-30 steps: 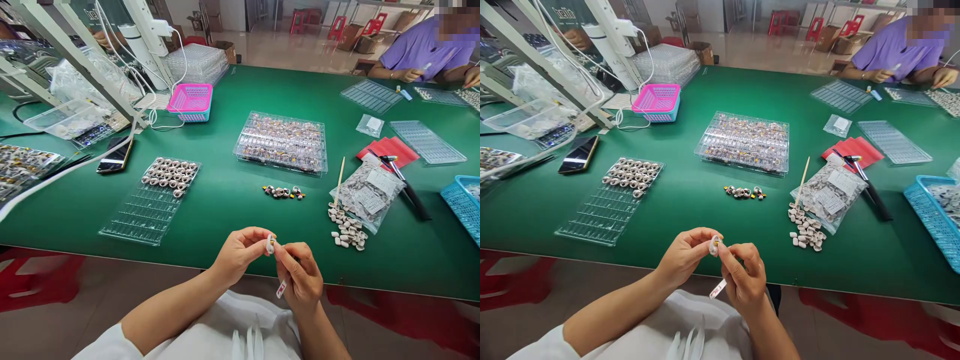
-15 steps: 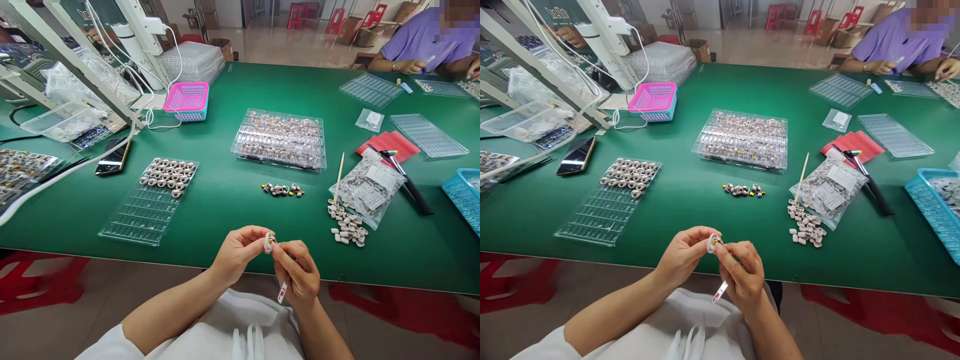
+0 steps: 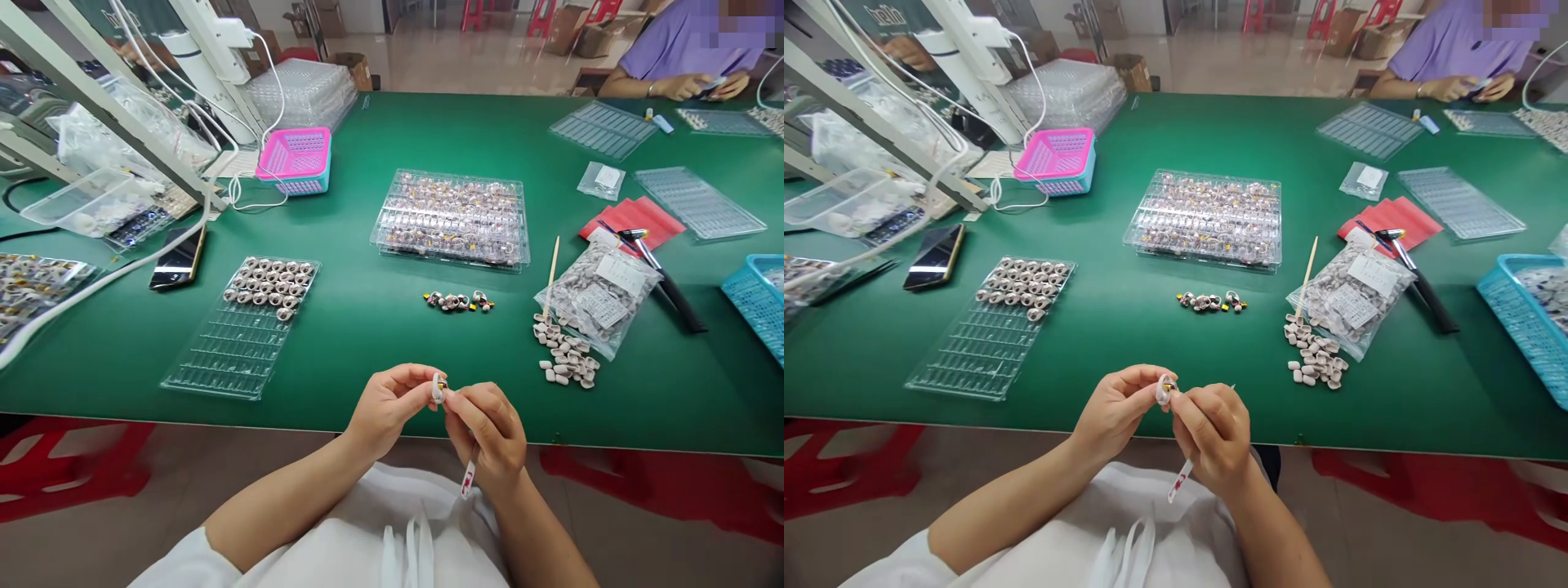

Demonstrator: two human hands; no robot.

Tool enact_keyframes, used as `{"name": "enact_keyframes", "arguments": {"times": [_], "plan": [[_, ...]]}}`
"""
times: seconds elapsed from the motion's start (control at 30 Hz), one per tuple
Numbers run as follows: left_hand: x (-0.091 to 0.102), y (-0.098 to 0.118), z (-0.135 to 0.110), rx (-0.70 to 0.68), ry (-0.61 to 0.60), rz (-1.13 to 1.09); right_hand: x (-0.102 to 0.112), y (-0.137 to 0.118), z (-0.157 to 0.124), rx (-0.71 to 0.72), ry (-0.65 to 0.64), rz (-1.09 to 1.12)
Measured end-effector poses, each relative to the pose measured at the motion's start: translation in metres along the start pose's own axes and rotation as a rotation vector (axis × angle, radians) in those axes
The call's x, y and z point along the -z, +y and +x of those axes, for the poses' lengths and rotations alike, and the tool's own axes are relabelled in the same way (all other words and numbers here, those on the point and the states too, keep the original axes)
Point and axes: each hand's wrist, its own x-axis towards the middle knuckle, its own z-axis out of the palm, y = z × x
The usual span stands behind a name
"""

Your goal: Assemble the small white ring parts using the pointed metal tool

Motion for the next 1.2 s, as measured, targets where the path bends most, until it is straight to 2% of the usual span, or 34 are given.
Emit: {"name": "enact_keyframes", "arguments": {"times": [0.27,0.47,0.63,0.73,0.8,0.9,0.97,1.07,1.2], "plan": [[-0.002,0.002,0.001,0.0,0.031,0.055,0.004,0.003,0.006,0.066,-0.046,-0.093],[-0.002,0.001,0.001,0.025,0.055,0.15,0.005,0.004,0.003,0.014,-0.105,-0.115],[-0.002,-0.003,0.01,0.041,0.013,0.22,0.013,0.0,-0.002,-0.035,-0.184,-0.181],[-0.003,-0.004,0.017,0.031,0.005,0.255,0.029,0.009,-0.006,-0.077,-0.219,-0.187],[-0.003,-0.003,0.021,0.021,0.012,0.263,0.048,0.024,-0.008,-0.131,-0.19,-0.25],[-0.001,-0.003,0.024,0.015,0.024,0.244,0.088,0.058,-0.006,-0.294,-0.086,-0.549],[0.0,-0.003,0.026,0.021,0.029,0.222,0.112,0.078,-0.003,-0.408,-0.09,-0.714],[-0.002,-0.002,0.028,0.037,0.021,0.17,0.13,0.095,0.005,-0.46,-0.226,-0.807],[-0.006,0.0,0.029,0.054,0.015,0.113,0.122,0.099,0.016,-0.499,-0.461,-0.853]]}}
